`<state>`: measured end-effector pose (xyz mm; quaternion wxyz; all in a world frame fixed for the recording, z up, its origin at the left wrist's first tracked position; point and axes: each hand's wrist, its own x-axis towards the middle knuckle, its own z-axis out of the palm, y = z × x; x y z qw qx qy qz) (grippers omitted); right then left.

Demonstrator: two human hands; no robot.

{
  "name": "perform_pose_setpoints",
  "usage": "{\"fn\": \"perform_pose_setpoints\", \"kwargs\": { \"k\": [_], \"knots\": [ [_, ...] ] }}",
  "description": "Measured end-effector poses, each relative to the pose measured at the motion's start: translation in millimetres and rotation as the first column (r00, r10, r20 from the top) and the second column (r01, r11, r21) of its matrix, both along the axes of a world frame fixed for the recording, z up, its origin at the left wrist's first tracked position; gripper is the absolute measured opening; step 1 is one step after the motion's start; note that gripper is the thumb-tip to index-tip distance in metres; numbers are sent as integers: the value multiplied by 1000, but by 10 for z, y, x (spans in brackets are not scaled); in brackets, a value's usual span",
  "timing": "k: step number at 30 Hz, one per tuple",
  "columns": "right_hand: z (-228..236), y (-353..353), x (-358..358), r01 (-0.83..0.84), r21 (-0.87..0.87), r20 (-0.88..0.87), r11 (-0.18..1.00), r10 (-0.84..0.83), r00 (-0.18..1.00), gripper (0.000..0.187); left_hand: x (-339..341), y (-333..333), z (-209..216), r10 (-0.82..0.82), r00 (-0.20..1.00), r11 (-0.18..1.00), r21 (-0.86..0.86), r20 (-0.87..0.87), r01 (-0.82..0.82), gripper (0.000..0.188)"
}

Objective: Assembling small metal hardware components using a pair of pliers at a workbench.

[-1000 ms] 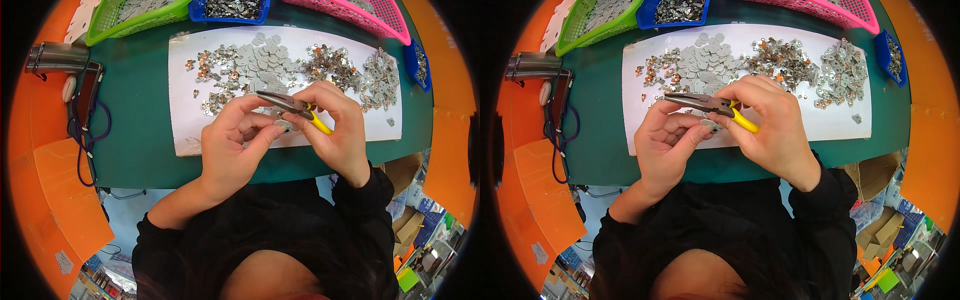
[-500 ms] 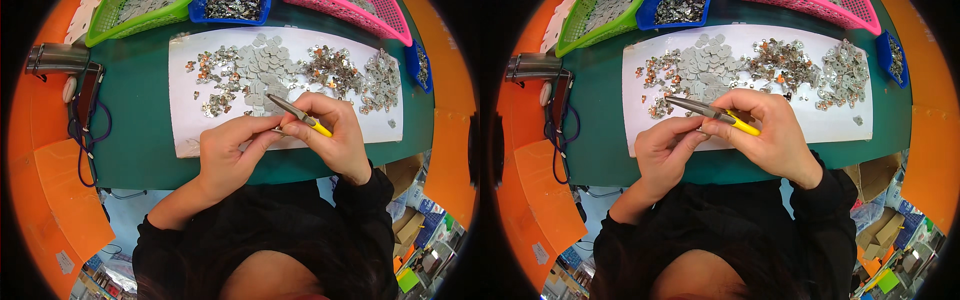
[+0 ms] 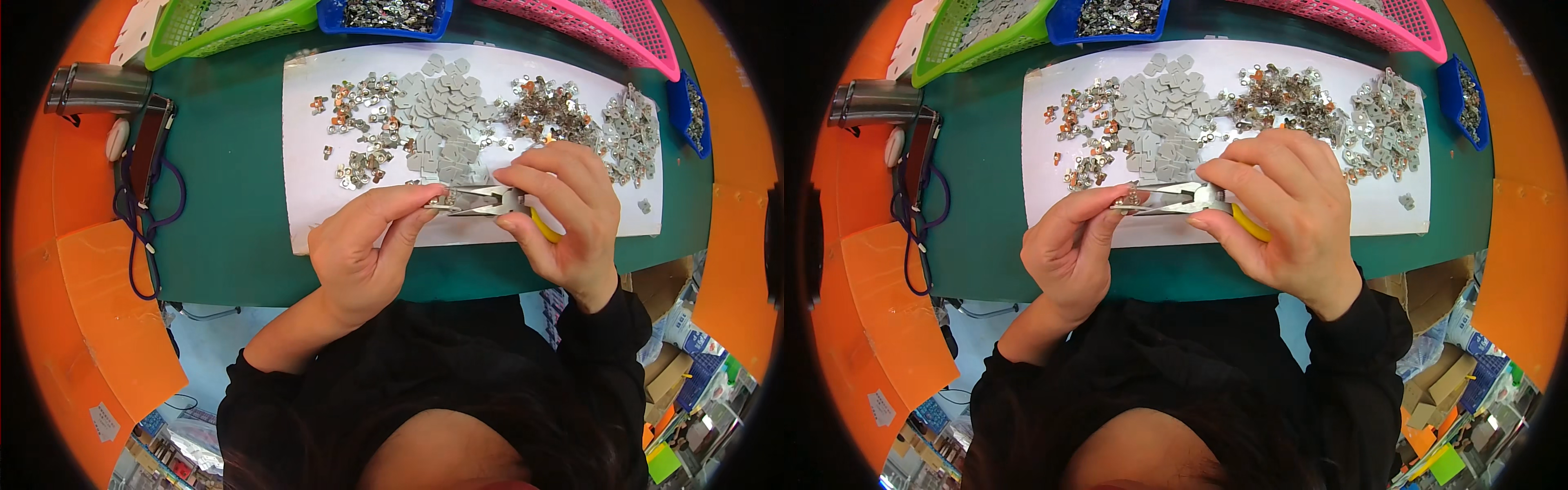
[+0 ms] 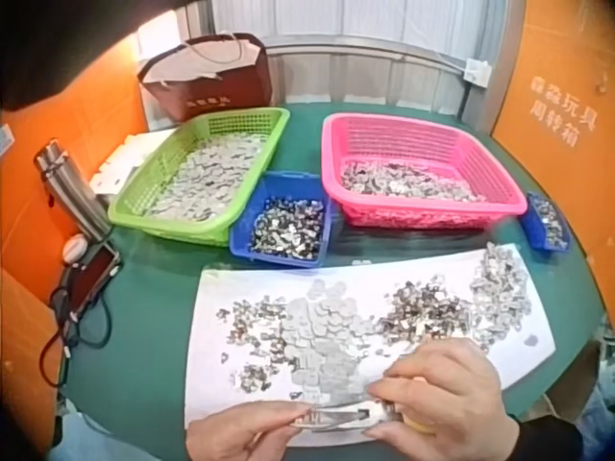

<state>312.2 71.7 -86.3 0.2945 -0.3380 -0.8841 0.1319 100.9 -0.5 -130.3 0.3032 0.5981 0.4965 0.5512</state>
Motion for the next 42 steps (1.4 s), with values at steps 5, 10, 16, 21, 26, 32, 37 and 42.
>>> {"fn": "perform_pose_setpoints", "kwargs": {
  "k": [5,10,16,21,26,32,37,42],
  "knots": [
    [-4,-3,-32,-12,13,13,1000,12,1000,34,8,-3,0,58,998,998,28,9,-58,20],
    [-1,-4,-33,-19,56,42,998,17,999,35,2,-16,-35,62,998,998,29,11,-62,18],
    [-8,-21,2,-33,68,67,997,28,997,32,-57,19,-1,-35,999,999,-2,-17,35,16],
    [-29,-20,6,-50,23,77,998,48,996,31,-126,108,5,-113,982,992,33,-151,119,12],
    [-11,-36,-6,-79,-132,19,988,82,996,26,-142,94,81,-92,967,991,74,-236,113,8],
    [213,15,136,-144,-942,-145,303,20,989,26,-182,155,42,7,926,950,292,-378,111,16],
    [228,119,29,-126,-986,-122,111,50,991,35,-168,104,84,7,879,937,310,-476,160,5],
    [237,127,6,-95,-990,-87,104,83,993,38,-166,98,77,12,895,929,335,-447,155,2]
  ]
}}
